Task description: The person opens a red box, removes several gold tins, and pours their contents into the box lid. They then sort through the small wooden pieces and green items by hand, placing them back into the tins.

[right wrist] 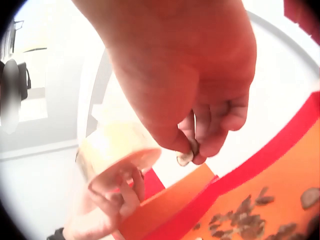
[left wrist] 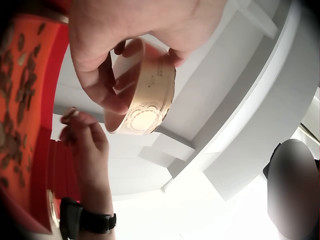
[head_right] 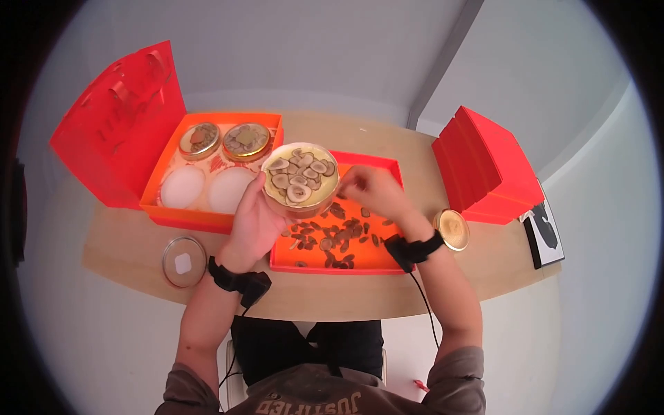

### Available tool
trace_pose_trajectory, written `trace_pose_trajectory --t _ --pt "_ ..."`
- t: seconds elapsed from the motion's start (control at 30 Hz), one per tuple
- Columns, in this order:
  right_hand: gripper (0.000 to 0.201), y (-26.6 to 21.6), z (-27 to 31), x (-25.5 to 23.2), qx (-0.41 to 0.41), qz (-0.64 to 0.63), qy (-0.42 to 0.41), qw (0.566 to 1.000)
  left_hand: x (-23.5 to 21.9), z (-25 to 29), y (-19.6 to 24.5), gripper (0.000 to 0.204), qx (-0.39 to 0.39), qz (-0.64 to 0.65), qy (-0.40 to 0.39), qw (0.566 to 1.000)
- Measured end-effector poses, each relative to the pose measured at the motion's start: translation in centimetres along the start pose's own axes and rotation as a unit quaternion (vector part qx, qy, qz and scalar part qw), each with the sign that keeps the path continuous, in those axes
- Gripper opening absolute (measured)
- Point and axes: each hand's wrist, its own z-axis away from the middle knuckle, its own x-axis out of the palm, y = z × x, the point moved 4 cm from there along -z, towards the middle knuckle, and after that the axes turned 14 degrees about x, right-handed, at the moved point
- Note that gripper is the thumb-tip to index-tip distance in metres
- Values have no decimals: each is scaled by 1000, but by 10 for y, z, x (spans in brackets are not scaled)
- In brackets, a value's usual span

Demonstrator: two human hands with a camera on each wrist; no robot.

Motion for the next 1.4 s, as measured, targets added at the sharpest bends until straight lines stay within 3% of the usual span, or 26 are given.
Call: trace_pose_trajectory --t 0.1,0.2,0.23,0.27,0.33,0.4,0.5,0.57,0.6,0.67,0.73,0.8,0.87,0.9,0.97,1.0,1.07,1.17,1.3,1.37,1.4 --pt "14 -4 2 -32 -110 -157 83 978 2 1 -1 56 -10 -21 9 1000" --pt "14 -41 27 -31 -147 -158 93 972 0 1 -4 57 -24 -36 3 999" --pt "15 -47 30 -28 -125 -82 95 984 0 1 -5 57 -28 -40 -3 999" --pt "15 -54 34 -25 -124 -84 99 984 1 1 -5 57 -32 -41 -7 999" --pt "15 -72 41 -11 -213 41 101 971 2 2 -5 58 -37 -38 -9 999" --pt "18 -64 34 -4 -223 72 118 965 7 3 -4 58 -42 -40 -7 998" --pt "17 -59 31 -8 -256 13 133 957 6 2 -4 58 -35 -33 -4 999" --pt "18 -51 32 -23 -186 -24 211 959 4 3 -3 57 -25 -23 0 999" --pt "18 -44 27 -23 -185 -22 203 961 6 3 -1 56 -17 -20 -2 1000" --pt "20 -13 9 -18 -73 -120 179 974 2 3 -2 55 -11 -15 3 1000" --pt "21 -7 9 4 -56 -67 160 983 -4 0 -5 55 1 -12 -2 1000" --pt "22 -6 9 44 -127 60 -16 990 -4 0 -4 54 1 -21 2 1000" --pt "19 11 1 79 -26 41 -197 979 0 1 -3 54 -2 -4 4 1000" --pt "19 10 -2 88 -26 40 -198 979 -2 1 -3 54 -3 -5 6 1000" --pt "13 1 -3 106 -143 182 -176 957 -3 1 -2 55 -1 2 6 1000" --pt "13 2 -3 112 -143 181 -175 957 -3 1 -2 55 -2 0 5 1000" --pt "9 -7 4 116 -291 208 -70 931 -3 1 -2 55 0 1 20 1000" --pt "11 -12 3 118 -254 258 -84 928 -4 1 -1 56 8 3 21 1000" --pt "13 -10 6 101 -269 224 -93 932 10 2 5 56 15 10 45 999" --pt "12 -11 11 69 -82 169 -163 969 12 3 10 55 30 -4 65 997" --pt "12 -10 16 53 -82 167 -159 970 11 3 11 55 29 -5 62 998"
